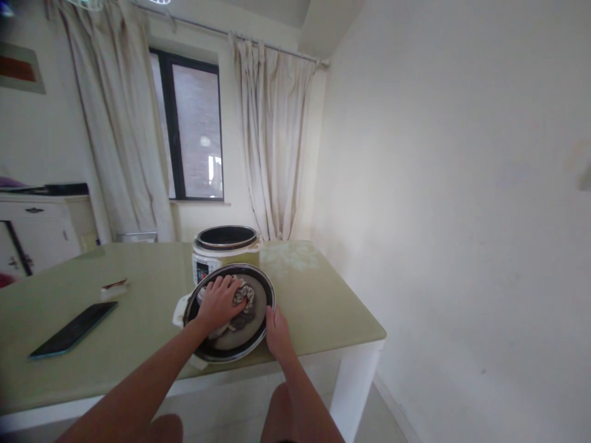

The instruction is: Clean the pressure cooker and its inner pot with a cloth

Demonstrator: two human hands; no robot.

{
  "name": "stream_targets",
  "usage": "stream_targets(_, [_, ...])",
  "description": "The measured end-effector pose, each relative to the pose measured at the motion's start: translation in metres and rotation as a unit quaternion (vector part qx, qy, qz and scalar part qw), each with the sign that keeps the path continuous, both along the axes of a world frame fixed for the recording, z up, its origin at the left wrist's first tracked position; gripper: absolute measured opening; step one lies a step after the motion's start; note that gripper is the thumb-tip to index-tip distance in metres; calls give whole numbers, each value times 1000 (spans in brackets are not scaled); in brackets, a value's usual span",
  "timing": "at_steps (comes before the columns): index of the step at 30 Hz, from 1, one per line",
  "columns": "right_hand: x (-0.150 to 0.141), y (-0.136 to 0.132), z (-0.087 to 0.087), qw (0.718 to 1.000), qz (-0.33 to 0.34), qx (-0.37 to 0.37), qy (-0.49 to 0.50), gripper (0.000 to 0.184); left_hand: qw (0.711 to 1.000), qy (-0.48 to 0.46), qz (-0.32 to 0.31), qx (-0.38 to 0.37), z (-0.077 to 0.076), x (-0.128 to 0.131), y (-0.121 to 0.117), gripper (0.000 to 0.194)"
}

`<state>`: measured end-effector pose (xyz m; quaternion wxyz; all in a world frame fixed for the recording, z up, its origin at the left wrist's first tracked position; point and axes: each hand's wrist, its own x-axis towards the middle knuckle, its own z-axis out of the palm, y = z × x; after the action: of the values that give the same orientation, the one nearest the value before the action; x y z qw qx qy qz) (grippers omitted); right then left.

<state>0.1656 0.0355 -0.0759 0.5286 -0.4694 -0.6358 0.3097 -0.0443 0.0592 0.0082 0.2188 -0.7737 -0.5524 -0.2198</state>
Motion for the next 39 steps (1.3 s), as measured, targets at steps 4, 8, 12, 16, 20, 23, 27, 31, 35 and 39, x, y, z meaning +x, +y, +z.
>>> stream_targets(4, [-1,2,-1,1000,-14,6,4,63,999,4,-16,-27,-12,10,-20,45])
stream_targets(8, [-1,5,-4,999,-32,0,8,63,998,10,-38,-42,-20,18,-34,44])
stream_targets(12, [-1,6,-5,1000,-25,-5,11,61,997,27,-57,-52,-18,29,-37,37])
stream_targets(16, [1,4,-3,1000,-11,-2,19,61,995,39,-68,-55,-13,43,-32,31])
stream_targets(20, [2,4,-1,1000,2,3,15,60,997,31,-62,-44,-8,53,-18,29])
stream_targets(23, [2,5,-3,1000,7,15,12,56,998,26,-51,-35,-2,51,-2,30])
stream_targets(27, [2,5,-6,1000,-10,3,8,52,1000,5,-11,-8,10,34,17,32])
stream_targets(31, [1,1,-2,1000,-10,-1,11,50,1000,-17,7,-3,11,12,16,32])
stream_targets(35, [-1,-4,5,1000,-13,-10,18,56,998,-48,35,-28,6,3,-3,28])
stream_targets(39, [-3,-4,7,999,-7,-11,44,64,997,-42,8,-59,4,5,-23,27])
